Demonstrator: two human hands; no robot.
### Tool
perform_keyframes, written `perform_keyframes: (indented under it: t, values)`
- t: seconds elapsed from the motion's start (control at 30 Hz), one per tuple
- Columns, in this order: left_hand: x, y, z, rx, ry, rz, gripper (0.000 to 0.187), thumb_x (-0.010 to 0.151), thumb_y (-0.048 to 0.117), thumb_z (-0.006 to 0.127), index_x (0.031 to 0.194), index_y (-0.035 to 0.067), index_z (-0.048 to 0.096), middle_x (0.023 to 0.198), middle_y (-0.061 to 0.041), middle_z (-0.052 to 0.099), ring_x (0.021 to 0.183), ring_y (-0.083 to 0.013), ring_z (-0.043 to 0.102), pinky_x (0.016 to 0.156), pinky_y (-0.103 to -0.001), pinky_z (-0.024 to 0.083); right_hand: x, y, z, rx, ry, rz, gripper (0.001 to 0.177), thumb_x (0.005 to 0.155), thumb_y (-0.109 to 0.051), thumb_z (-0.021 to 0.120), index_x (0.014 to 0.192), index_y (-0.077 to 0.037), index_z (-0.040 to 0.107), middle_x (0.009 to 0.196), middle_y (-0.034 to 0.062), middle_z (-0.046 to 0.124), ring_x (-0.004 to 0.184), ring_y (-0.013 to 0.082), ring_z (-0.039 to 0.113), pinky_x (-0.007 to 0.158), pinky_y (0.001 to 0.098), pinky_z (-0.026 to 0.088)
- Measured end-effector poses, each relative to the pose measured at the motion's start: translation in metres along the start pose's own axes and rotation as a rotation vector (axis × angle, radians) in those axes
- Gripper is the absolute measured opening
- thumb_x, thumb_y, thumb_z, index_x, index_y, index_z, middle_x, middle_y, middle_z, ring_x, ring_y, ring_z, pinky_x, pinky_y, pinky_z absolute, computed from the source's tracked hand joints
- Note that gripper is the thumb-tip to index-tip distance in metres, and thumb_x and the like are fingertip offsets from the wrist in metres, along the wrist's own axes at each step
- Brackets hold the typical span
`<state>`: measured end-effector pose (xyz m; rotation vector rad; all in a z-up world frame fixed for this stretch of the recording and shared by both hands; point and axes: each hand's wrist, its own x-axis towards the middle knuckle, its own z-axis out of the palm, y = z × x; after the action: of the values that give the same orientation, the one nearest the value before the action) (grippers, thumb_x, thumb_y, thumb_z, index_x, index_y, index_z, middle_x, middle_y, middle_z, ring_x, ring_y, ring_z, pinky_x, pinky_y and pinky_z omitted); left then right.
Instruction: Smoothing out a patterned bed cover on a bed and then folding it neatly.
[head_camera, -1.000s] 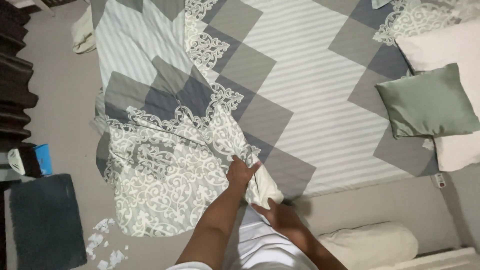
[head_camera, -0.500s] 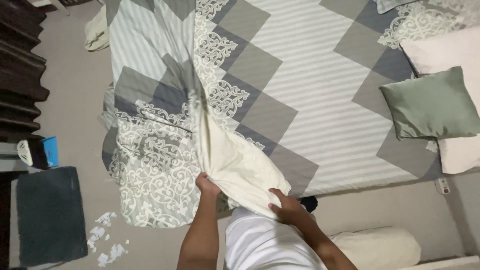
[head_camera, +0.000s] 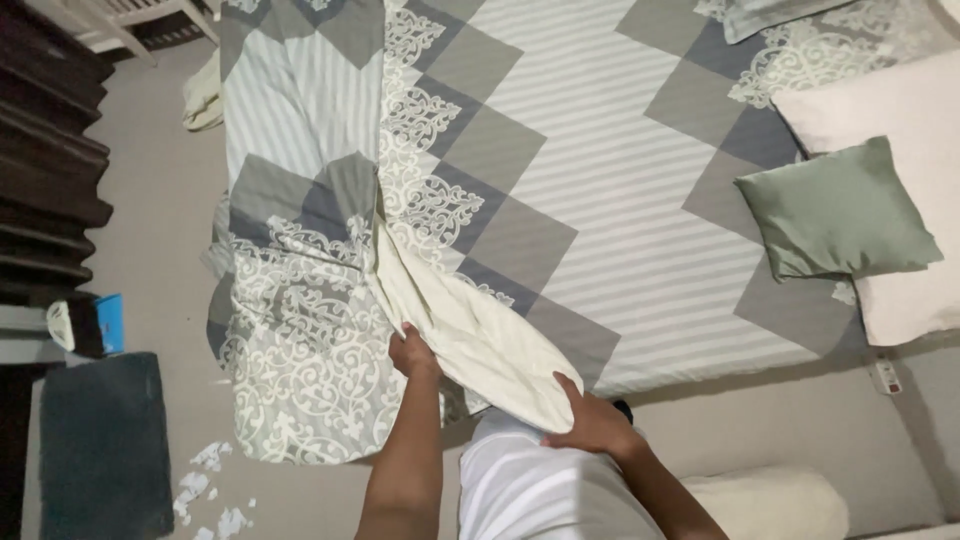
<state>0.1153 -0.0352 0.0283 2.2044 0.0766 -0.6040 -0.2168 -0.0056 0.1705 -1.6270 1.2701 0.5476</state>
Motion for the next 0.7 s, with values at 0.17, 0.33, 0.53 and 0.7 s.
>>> perform_keyframes:
  t: [0.17, 0.33, 0.53, 0.7]
  values:
    - [-0.041, 0.050, 0.060, -0.333, -0.091, 0.054, 0.042, 0.102, 0.028, 0.046, 0.130, 0.002, 0.064, 0.131, -0.018, 0.067, 0.118, -0.0362, 0.064, 0.101, -0.042, 0.050, -0.009, 0.024, 0.003, 0.094, 0.056, 0.060, 0.091, 0.079, -0.065, 0.070, 0.154, -0.039, 0.025, 0.138, 0.0141, 0.056, 0.124, 0.0347, 0.058, 0.098, 0.0431, 0.047]
    - [-0.141, 0.124, 0.097, -0.212, -0.282, 0.322, 0.046, 0.103, 0.036, 0.045, 0.124, 0.001, 0.066, 0.125, -0.019, 0.068, 0.117, -0.0337, 0.064, 0.103, -0.040, 0.047, -0.001, 0.087, 0.004, 0.232, 0.236, 0.032, 0.052, 0.094, -0.055, 0.056, 0.140, -0.031, 0.053, 0.123, 0.0131, 0.071, 0.110, 0.0367, 0.067, 0.086, 0.0431, 0.050]
    - [-0.202, 0.158, 0.127, 0.011, -0.157, 0.513, 0.043, 0.103, 0.036, 0.048, 0.114, 0.000, 0.069, 0.112, -0.024, 0.072, 0.103, -0.0433, 0.066, 0.092, -0.049, 0.047, -0.031, 0.144, -0.050, 0.663, 0.005, -0.088, 0.051, 0.092, -0.050, 0.058, 0.131, -0.020, 0.071, 0.125, -0.0069, 0.075, 0.112, 0.0080, 0.066, 0.097, 0.0219, 0.045]
    - [-0.258, 0.152, 0.143, 0.072, -0.121, 0.636, 0.041, 0.104, 0.038, 0.043, 0.096, 0.002, 0.063, 0.093, -0.020, 0.071, 0.087, -0.0437, 0.063, 0.081, -0.052, 0.043, -0.026, 0.212, -0.069, 0.743, -0.132, -0.200, 0.066, 0.088, -0.059, 0.059, 0.137, -0.016, 0.068, 0.131, -0.0047, 0.073, 0.118, 0.0087, 0.065, 0.100, 0.0228, 0.047]
